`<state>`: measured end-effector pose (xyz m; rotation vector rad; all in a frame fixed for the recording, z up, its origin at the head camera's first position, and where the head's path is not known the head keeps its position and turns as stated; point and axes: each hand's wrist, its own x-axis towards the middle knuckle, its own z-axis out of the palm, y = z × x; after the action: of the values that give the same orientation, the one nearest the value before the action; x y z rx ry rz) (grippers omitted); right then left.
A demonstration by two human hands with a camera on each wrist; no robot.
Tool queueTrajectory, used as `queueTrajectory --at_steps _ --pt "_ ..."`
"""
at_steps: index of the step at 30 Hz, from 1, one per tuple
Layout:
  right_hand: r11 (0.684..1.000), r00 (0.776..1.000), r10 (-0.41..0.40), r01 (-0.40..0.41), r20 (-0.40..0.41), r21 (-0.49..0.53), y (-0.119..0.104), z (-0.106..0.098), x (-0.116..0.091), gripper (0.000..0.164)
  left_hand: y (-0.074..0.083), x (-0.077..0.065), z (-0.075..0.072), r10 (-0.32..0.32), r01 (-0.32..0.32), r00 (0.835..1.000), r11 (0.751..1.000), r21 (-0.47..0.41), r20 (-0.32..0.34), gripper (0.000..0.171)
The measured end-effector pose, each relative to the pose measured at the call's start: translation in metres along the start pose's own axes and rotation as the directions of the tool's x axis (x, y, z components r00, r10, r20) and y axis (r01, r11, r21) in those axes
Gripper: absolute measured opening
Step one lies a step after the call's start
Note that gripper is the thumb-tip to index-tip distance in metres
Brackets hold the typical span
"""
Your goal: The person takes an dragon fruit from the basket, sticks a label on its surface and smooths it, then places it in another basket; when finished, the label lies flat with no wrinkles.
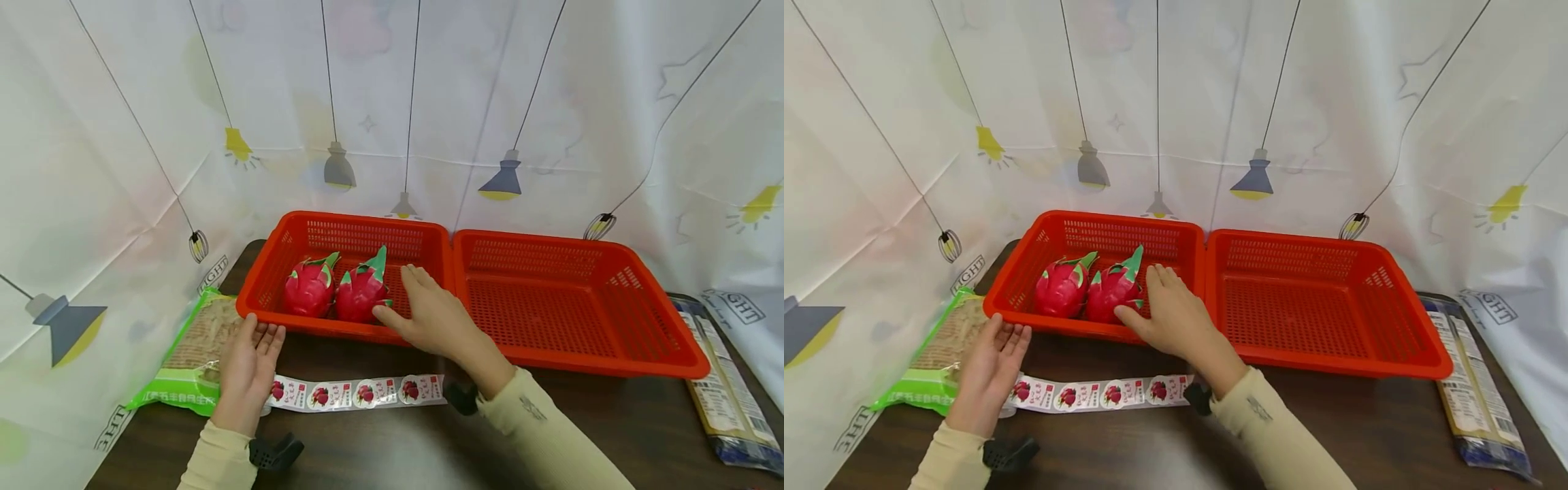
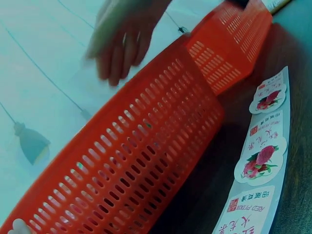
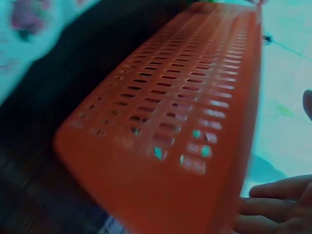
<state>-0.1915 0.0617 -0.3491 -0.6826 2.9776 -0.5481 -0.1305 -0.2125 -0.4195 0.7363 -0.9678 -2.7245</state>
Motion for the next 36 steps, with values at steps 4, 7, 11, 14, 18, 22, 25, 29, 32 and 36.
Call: queueTrajectory --at_steps 4,7,11,14,18,22,25,29,32,36 --pt "0.995 0.992 0.068 -0.076 0.103 0.068 -0.015 0.013 0.041 0.095 0.000 0.002 -0.001 0.000 0.000 1.000 1.000 0.007 0.009 0.030" --pt "0.986 0.983 0.127 -0.139 0.131 0.088 -0.023 0.024 0.061 0.102 0.000 0.003 -0.002 -0.001 0.001 1.000 1.000 -0.008 0.016 0.030" --pt "0.978 0.972 0.196 -0.203 0.129 0.045 -0.029 0.038 0.076 0.119 -0.001 0.004 -0.002 0.000 0.001 1.000 1.000 -0.029 0.016 0.029" --pt "0.970 0.962 0.238 -0.243 0.134 0.021 -0.031 0.048 0.083 0.126 -0.001 0.004 -0.003 0.001 -0.001 1.000 0.999 -0.044 0.013 0.029" --pt "0.955 0.946 0.288 -0.296 0.150 0.029 -0.027 0.060 0.087 0.132 -0.002 0.005 -0.004 0.003 -0.002 1.000 0.999 -0.047 0.021 0.032" --pt "0.939 0.937 0.306 -0.326 0.169 0.108 -0.022 0.064 0.091 0.134 -0.001 0.006 -0.002 0.010 -0.009 1.000 0.999 -0.043 0.027 0.030" --pt "0.916 0.929 0.309 -0.348 0.204 0.200 -0.021 0.062 0.095 0.129 0.001 0.006 0.001 0.014 -0.013 1.000 0.999 -0.047 0.027 0.028" --pt "0.884 0.918 0.317 -0.378 0.240 0.277 -0.021 0.059 0.099 0.115 0.004 0.005 0.002 0.011 -0.009 1.000 0.998 -0.055 0.020 0.031" --pt "0.873 0.913 0.326 -0.390 0.244 0.294 -0.020 0.059 0.098 0.104 0.003 0.005 0.001 0.001 -0.001 1.000 0.998 -0.061 0.013 0.031" --pt "0.867 0.921 0.322 -0.379 0.218 0.322 -0.014 0.061 0.092 0.094 -0.001 0.006 0.000 -0.002 0.003 1.000 0.999 -0.046 0.011 0.029"
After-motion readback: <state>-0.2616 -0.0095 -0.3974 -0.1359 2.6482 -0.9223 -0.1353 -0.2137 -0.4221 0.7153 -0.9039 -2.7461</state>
